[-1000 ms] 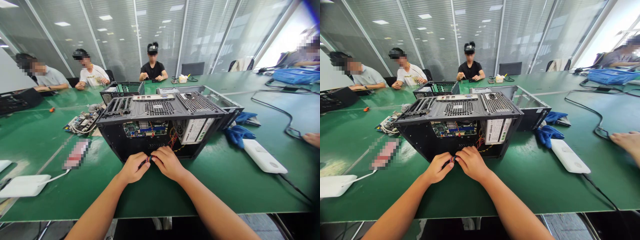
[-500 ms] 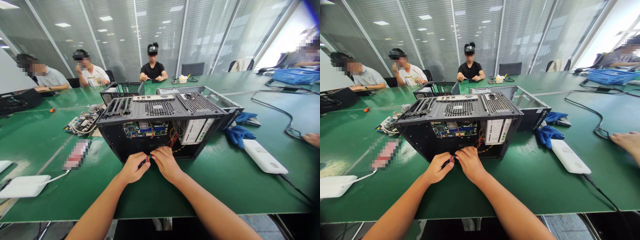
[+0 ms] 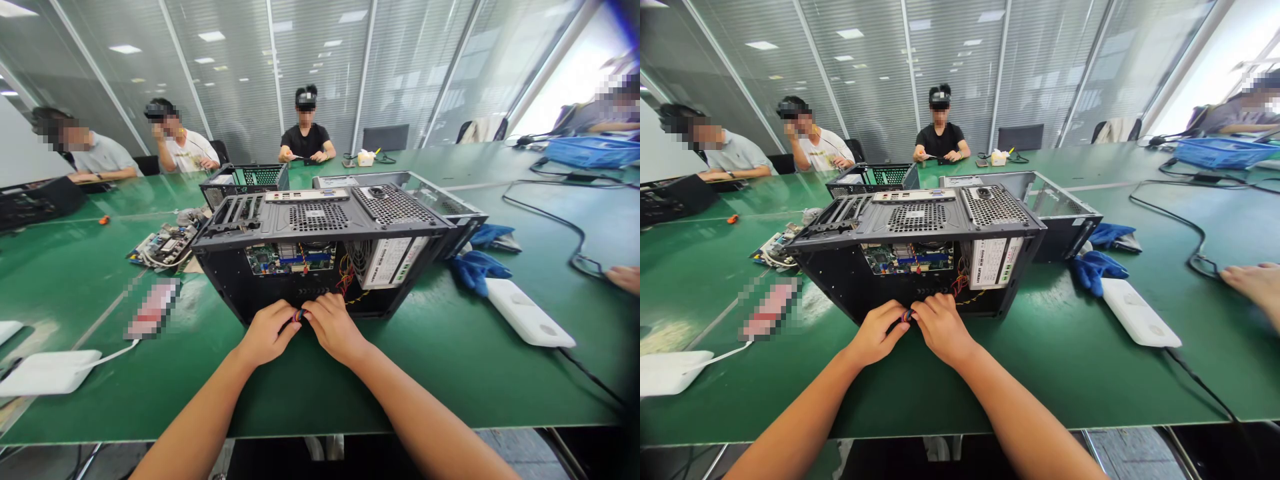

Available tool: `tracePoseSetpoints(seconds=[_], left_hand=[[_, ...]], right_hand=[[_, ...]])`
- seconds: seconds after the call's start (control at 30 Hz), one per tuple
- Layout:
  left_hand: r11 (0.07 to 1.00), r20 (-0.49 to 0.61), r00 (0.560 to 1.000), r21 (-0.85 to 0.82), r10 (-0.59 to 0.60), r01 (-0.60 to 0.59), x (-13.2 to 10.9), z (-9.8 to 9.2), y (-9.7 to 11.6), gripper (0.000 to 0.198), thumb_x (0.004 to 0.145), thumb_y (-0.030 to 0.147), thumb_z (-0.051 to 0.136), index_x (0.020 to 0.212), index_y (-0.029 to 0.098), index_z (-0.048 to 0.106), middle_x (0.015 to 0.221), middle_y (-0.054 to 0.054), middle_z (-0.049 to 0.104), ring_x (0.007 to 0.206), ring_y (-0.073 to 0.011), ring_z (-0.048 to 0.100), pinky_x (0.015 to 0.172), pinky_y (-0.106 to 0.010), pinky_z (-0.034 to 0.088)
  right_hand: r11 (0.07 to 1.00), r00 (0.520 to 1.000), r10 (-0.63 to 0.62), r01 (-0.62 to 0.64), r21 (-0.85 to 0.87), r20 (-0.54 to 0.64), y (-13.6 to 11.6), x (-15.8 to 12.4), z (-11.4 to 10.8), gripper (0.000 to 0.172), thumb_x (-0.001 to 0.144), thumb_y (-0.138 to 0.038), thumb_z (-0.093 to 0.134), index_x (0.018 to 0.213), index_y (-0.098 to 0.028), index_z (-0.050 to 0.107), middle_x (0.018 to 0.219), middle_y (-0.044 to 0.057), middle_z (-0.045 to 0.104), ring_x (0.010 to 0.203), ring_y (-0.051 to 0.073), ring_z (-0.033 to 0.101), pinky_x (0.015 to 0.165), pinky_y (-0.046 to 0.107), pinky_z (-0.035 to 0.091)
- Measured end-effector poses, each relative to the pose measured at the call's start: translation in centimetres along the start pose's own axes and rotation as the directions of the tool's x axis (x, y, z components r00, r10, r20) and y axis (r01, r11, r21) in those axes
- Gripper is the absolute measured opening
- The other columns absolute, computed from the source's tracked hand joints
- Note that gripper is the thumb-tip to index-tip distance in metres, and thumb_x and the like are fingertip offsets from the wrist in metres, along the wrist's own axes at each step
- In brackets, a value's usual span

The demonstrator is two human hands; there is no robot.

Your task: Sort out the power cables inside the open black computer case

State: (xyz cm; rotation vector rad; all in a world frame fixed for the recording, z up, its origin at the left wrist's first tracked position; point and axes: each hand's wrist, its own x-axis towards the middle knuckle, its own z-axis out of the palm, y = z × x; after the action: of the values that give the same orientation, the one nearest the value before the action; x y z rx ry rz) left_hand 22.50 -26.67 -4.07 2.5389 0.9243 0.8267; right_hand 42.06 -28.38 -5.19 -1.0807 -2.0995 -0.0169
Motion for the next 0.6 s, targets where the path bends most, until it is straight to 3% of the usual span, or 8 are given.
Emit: tracePoseSetpoints(seconds=[0.2, 0.6], left_hand=[[0.995, -0.009, 1.0, 0.105, -0.002, 0.003, -0.18, 0.35, -0.43, 0.017, 0.094, 0.028, 0.047, 0.097, 0.016, 0.06, 0.092, -0.008, 0.058, 0.081, -0.0177, 0.054, 0.075, -0.031, 0.046], [0.998, 0.033, 0.999, -0.068, 0.008, -0.005, 0.11, -0.15, 0.34, 0.021, 0.095, 0.03, 0.043, 0.08, 0.017, 0.051, 0.072, -0.002, 0.049, 0.065, -0.0143, 0.046, 0.062, -0.028, 0.037]], right_hand=[[0.998, 0.999, -0.041, 0.042, -0.053, 0.015, 0.22, 0.1, 0.0, 0.027, 0.098, -0.023, 0.039, 0.099, -0.014, 0.064, 0.076, 0.006, 0.06, 0.073, 0.019, 0.045, 0.071, 0.034, 0.031], [0.991, 0.995, -0.086, 0.09, -0.096, 0.04, 0.4, -0.02, -0.16, 0.028, 0.098, -0.025, 0.037, 0.098, -0.014, 0.063, 0.071, 0.005, 0.061, 0.067, 0.017, 0.051, 0.073, 0.034, 0.034]])
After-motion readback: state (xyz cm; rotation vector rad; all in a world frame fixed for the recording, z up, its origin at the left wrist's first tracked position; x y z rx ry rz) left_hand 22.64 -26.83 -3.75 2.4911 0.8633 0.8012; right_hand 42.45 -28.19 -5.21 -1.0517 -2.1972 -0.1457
